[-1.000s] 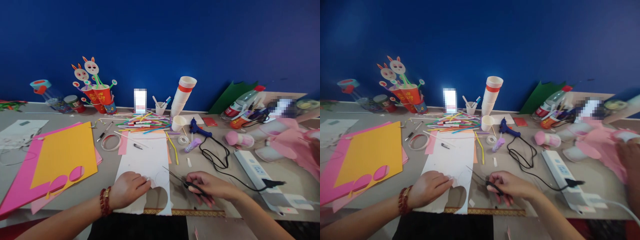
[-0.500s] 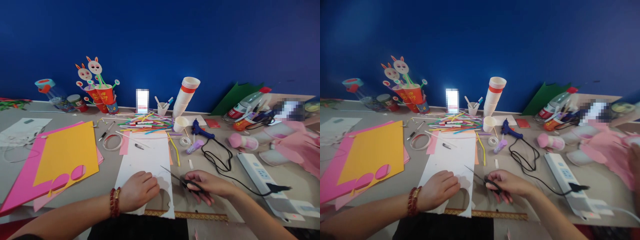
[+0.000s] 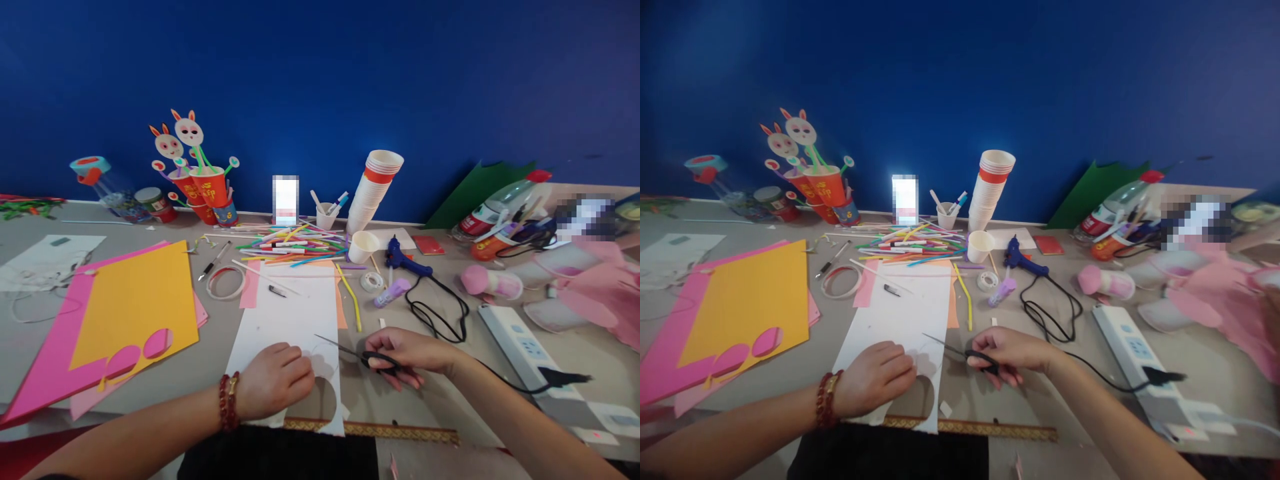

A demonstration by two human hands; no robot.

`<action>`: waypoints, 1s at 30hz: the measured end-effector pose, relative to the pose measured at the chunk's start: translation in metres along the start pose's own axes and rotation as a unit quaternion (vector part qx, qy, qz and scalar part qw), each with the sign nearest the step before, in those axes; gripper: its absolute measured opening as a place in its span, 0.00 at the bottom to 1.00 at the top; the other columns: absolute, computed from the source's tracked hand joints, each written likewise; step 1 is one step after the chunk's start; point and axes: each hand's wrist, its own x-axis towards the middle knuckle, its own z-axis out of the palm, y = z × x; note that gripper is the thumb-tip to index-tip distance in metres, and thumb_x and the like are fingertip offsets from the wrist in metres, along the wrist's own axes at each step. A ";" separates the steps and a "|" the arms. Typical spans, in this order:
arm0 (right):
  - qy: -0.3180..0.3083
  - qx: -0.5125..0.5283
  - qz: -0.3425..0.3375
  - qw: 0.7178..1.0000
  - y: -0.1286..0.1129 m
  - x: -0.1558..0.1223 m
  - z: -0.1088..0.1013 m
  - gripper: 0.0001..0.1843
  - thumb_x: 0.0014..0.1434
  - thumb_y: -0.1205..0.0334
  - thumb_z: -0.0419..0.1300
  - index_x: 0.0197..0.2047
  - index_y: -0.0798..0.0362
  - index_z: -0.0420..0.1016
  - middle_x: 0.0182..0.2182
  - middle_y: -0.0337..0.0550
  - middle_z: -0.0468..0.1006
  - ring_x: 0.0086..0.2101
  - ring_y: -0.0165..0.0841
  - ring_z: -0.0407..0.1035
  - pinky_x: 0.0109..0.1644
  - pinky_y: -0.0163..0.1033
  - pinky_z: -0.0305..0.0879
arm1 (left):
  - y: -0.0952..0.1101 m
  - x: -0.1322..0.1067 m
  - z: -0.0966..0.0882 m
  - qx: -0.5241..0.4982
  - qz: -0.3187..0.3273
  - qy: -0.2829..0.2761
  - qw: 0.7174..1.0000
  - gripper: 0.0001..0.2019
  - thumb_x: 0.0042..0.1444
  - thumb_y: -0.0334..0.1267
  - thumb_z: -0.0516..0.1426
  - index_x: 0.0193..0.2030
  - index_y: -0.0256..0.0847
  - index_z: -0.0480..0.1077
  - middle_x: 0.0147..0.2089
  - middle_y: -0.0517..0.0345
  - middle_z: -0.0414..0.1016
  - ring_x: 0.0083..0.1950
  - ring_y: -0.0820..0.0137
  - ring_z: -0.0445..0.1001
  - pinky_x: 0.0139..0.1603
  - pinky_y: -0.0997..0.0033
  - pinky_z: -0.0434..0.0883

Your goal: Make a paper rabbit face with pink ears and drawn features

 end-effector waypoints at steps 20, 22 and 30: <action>0.026 -0.001 -0.016 1.000 0.001 -0.001 -0.001 0.25 0.54 0.40 0.64 0.29 0.54 0.63 0.13 0.28 0.68 0.10 0.18 0.48 0.12 0.26 0.37 | -0.001 0.000 0.002 -0.008 0.008 0.001 1.000 0.05 0.62 0.29 0.56 0.35 0.39 0.67 0.33 0.58 0.68 0.33 0.70 0.62 0.30 0.66 0.56; 0.026 -0.005 -0.018 0.999 0.002 0.000 -0.002 0.25 0.54 0.41 0.64 0.28 0.53 0.63 0.13 0.28 0.68 0.10 0.18 0.47 0.12 0.26 0.37 | -0.001 0.000 0.003 -0.009 0.007 0.000 1.000 0.05 0.62 0.29 0.56 0.35 0.39 0.67 0.33 0.58 0.68 0.33 0.70 0.62 0.30 0.66 0.56; 0.024 -0.025 -0.026 0.999 0.002 0.003 -0.010 0.23 0.53 0.43 0.66 0.28 0.53 0.63 0.12 0.26 0.66 0.10 0.18 0.48 0.11 0.25 0.39 | -0.001 0.000 0.002 -0.001 0.012 0.002 1.000 0.05 0.62 0.29 0.57 0.35 0.39 0.66 0.33 0.58 0.68 0.33 0.70 0.62 0.30 0.67 0.56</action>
